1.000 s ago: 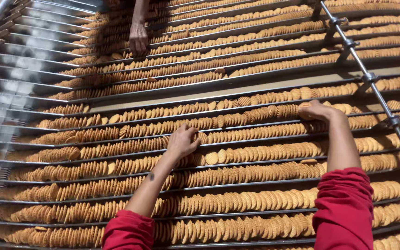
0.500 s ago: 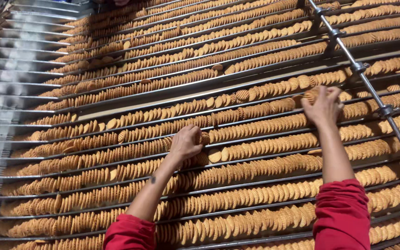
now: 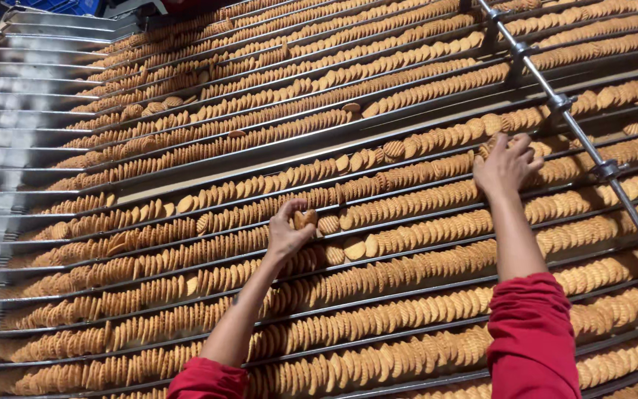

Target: The person organizes and stacks biscuits on a moving conveyor belt system by hand, occasionally picking up individual biscuits from a collection area and placing them into the rows.

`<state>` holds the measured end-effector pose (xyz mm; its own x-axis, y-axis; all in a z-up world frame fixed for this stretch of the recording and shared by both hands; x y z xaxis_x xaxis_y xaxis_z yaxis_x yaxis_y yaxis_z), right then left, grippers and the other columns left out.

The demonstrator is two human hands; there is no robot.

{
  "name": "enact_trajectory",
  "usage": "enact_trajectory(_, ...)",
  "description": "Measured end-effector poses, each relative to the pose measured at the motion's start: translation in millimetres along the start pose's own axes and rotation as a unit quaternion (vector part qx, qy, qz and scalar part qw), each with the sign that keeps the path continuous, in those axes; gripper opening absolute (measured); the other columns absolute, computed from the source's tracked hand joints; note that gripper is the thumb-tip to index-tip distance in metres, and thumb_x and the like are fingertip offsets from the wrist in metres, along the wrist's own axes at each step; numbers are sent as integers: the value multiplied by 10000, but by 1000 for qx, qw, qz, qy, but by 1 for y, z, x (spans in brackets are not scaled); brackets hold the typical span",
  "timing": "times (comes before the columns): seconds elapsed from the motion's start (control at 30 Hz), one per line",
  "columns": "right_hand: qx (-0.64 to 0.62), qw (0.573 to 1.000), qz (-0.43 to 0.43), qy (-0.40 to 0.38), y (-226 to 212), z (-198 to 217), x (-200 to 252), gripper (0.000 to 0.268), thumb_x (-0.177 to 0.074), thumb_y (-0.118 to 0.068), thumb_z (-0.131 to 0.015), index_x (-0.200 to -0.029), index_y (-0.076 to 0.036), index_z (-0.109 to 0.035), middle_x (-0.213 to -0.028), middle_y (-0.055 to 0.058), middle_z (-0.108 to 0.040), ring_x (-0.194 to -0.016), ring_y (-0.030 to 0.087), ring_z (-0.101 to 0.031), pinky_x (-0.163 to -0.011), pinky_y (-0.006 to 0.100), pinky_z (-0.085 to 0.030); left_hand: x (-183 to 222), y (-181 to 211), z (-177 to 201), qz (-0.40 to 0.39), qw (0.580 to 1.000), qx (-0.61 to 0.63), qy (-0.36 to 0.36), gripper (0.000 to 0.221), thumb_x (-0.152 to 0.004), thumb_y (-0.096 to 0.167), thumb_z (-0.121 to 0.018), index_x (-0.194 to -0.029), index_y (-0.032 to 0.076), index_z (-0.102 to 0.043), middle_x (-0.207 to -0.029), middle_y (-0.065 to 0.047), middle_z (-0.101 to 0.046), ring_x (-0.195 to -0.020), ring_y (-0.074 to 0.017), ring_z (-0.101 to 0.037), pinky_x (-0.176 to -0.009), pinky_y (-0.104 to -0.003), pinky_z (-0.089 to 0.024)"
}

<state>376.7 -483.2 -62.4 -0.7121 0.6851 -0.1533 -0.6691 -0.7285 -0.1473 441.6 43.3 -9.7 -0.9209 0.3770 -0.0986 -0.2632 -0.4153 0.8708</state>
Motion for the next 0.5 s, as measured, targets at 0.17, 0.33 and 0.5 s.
enact_trajectory(0.17, -46, 993, 9, -111, -17, -7, 2, 728, -899, -495, -724, -1478, -164, -434, -1532, 332, -278, -1379, 551, -375, -1129, 728, -99, 11, -21, 20, 128, 944, 299, 55, 397, -696, 47, -726, -1091, 67, -695, -1202, -137, -647, -882, -250, -728, -674, -379, -689)
enact_trajectory(0.33, -96, 990, 43, -96, -28, -9, 25, 660, -917, -400, -639, -1511, -223, -411, -1581, 278, -228, -1420, 559, -240, -1100, 748, -74, 29, -35, 40, 171, 843, 509, 37, 470, -707, 46, -707, -1156, 126, -595, -1226, -174, -623, -1040, -258, -716, -843, -445, -666)
enact_trajectory(0.5, -44, 980, 96, 167, -68, 48, 50, 712, -741, -330, -724, -1368, -30, -574, -1380, 331, -469, -1307, 569, -407, -988, 874, -160, 53, -3, 72, 189, 740, 645, 2, 423, -725, 165, -791, -1117, 157, -633, -1189, -132, -656, -1026, -273, -692, -867, -466, -650)
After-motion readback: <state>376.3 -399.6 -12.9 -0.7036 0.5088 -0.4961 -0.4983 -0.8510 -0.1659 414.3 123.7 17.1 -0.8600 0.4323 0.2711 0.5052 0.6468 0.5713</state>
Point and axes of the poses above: each hand's wrist, its own x-axis away from the middle knuckle, its own z-axis out of the back of the hand, y = z × x, the point moved 5 cm from there along -x, towards the middle knuckle
